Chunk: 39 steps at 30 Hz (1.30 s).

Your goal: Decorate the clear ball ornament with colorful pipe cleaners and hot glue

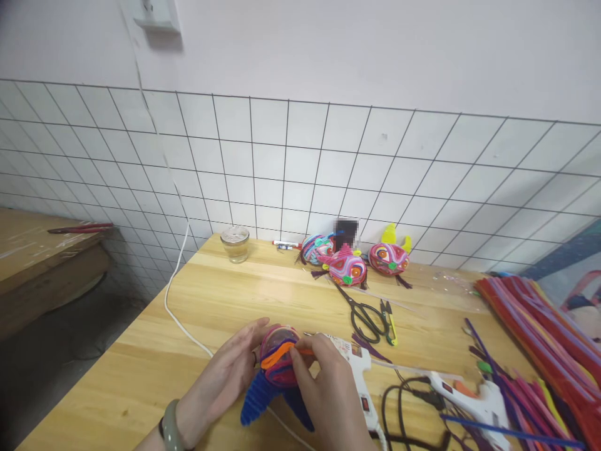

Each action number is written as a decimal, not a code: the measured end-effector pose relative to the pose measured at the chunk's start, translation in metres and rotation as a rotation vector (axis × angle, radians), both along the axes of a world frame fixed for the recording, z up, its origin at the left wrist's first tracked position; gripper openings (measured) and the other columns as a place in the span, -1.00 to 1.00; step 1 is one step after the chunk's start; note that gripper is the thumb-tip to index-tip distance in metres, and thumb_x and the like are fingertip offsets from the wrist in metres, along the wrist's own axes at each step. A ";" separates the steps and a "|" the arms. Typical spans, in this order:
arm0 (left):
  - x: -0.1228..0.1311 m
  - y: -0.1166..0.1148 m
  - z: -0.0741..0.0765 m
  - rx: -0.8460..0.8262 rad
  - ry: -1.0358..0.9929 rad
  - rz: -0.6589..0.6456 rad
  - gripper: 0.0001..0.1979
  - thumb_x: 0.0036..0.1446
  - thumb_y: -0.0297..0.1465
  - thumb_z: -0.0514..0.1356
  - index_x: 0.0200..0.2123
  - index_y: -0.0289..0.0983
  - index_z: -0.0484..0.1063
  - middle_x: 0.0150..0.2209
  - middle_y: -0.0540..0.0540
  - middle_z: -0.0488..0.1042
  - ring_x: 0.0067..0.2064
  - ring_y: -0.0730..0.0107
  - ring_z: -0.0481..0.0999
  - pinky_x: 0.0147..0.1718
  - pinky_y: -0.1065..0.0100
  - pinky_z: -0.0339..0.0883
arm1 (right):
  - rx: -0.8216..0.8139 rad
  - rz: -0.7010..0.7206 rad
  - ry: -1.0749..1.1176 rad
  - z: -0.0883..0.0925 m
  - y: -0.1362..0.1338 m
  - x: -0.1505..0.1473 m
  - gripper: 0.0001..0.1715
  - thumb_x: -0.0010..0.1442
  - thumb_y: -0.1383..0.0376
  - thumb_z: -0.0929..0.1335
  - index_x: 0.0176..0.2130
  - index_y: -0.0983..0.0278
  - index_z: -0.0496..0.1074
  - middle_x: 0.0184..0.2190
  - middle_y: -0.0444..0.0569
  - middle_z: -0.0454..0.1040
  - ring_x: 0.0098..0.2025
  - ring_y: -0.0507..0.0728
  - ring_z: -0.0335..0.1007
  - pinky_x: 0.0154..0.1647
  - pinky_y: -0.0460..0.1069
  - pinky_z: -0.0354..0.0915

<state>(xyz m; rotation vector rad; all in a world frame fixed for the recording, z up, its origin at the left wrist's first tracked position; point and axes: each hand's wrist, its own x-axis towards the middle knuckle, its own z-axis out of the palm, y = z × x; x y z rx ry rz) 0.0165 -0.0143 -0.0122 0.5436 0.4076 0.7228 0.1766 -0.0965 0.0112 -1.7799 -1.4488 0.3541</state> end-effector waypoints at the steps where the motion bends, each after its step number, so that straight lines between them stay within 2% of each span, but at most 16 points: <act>1: 0.000 0.000 -0.001 -0.016 -0.003 0.002 -0.77 0.20 -0.37 0.15 -0.09 -0.27 0.45 -0.04 -0.21 0.55 -0.01 0.19 0.49 0.02 0.16 0.26 | -0.002 -0.001 0.004 0.000 0.000 0.000 -0.80 0.22 0.21 0.27 -0.39 0.21 0.42 -0.45 -0.06 0.51 -0.40 0.14 0.46 -0.39 0.00 0.37; 3: 0.000 0.000 -0.001 -0.022 -0.002 0.006 -0.78 0.19 -0.37 0.16 -0.10 -0.27 0.45 -0.04 -0.21 0.56 -0.02 0.18 0.50 0.01 0.15 0.27 | -0.005 -0.001 0.011 -0.001 0.000 0.000 -0.80 0.22 0.21 0.27 -0.38 0.20 0.43 -0.43 -0.06 0.51 -0.40 0.14 0.46 -0.38 0.00 0.38; 6: 0.001 0.000 0.001 0.001 -0.003 0.012 -0.88 0.18 -0.38 0.18 -0.28 -0.29 0.48 -0.11 -0.19 0.58 -0.06 0.19 0.52 -0.03 0.17 0.30 | -0.011 0.002 0.029 0.000 0.000 -0.001 -0.81 0.22 0.21 0.27 -0.36 0.20 0.43 -0.40 -0.06 0.52 -0.37 0.15 0.47 -0.35 0.01 0.38; 8: 0.001 -0.001 0.003 0.011 -0.003 0.000 -0.87 0.19 -0.38 0.16 -0.33 -0.30 0.49 -0.12 -0.21 0.59 -0.06 0.19 0.52 -0.03 0.16 0.31 | -0.012 0.002 0.042 0.001 0.000 -0.003 -0.81 0.22 0.21 0.27 -0.35 0.20 0.43 -0.40 -0.06 0.52 -0.36 0.15 0.47 -0.34 0.01 0.38; 14: 0.002 -0.001 0.005 -0.027 -0.047 -0.060 -0.69 0.26 -0.33 0.03 -0.22 -0.38 0.52 -0.10 -0.27 0.58 -0.06 0.15 0.51 0.04 0.11 0.26 | 0.021 0.004 -0.003 0.005 -0.001 -0.006 -0.84 0.22 0.25 0.28 -0.36 0.20 0.43 -0.45 -0.08 0.50 -0.40 0.14 0.46 -0.38 -0.01 0.35; 17: 0.003 -0.001 0.006 0.012 -0.028 -0.044 -0.68 0.26 -0.31 0.04 -0.14 -0.40 0.49 -0.09 -0.28 0.56 -0.04 0.15 0.50 0.07 0.11 0.23 | 0.020 0.006 -0.003 0.006 -0.001 -0.008 -0.84 0.23 0.27 0.28 -0.36 0.20 0.42 -0.45 -0.09 0.49 -0.38 0.14 0.47 -0.34 -0.01 0.34; 21: 0.005 -0.004 0.009 0.083 0.063 0.013 -0.80 0.12 -0.31 0.24 -0.22 -0.30 0.46 -0.11 -0.20 0.55 -0.05 0.18 0.50 -0.03 0.19 0.31 | -0.016 0.010 0.017 0.008 -0.002 -0.012 -0.85 0.23 0.28 0.28 -0.36 0.20 0.41 -0.42 -0.09 0.49 -0.34 0.14 0.46 -0.29 0.01 0.32; 25: 0.004 -0.007 0.006 0.208 0.134 0.054 -0.62 -0.09 -0.45 0.39 -0.17 -0.22 0.39 -0.12 -0.11 0.54 -0.06 0.25 0.48 -0.08 0.26 0.31 | -0.020 0.036 0.029 0.006 -0.002 -0.017 -0.87 0.22 0.29 0.28 -0.36 0.20 0.40 -0.44 -0.10 0.48 -0.35 0.14 0.45 -0.30 0.00 0.32; 33: -0.001 -0.007 -0.010 0.395 0.244 0.063 -0.48 -0.01 -0.41 0.33 0.03 -0.18 0.26 0.00 -0.14 0.44 0.03 0.16 0.40 0.03 0.15 0.23 | 0.024 0.095 -0.013 0.004 -0.001 -0.025 -0.85 0.22 0.32 0.26 -0.38 0.22 0.38 -0.48 -0.09 0.45 -0.43 0.11 0.43 -0.40 -0.03 0.32; 39: -0.002 -0.006 -0.010 0.461 0.328 0.067 -0.44 0.01 -0.41 0.29 0.08 -0.20 0.20 -0.01 -0.18 0.43 0.02 0.10 0.41 0.04 0.12 0.22 | 0.028 0.103 -0.039 0.002 -0.003 -0.029 -0.88 0.21 0.33 0.28 -0.37 0.22 0.39 -0.47 -0.08 0.44 -0.42 0.12 0.43 -0.41 -0.03 0.34</act>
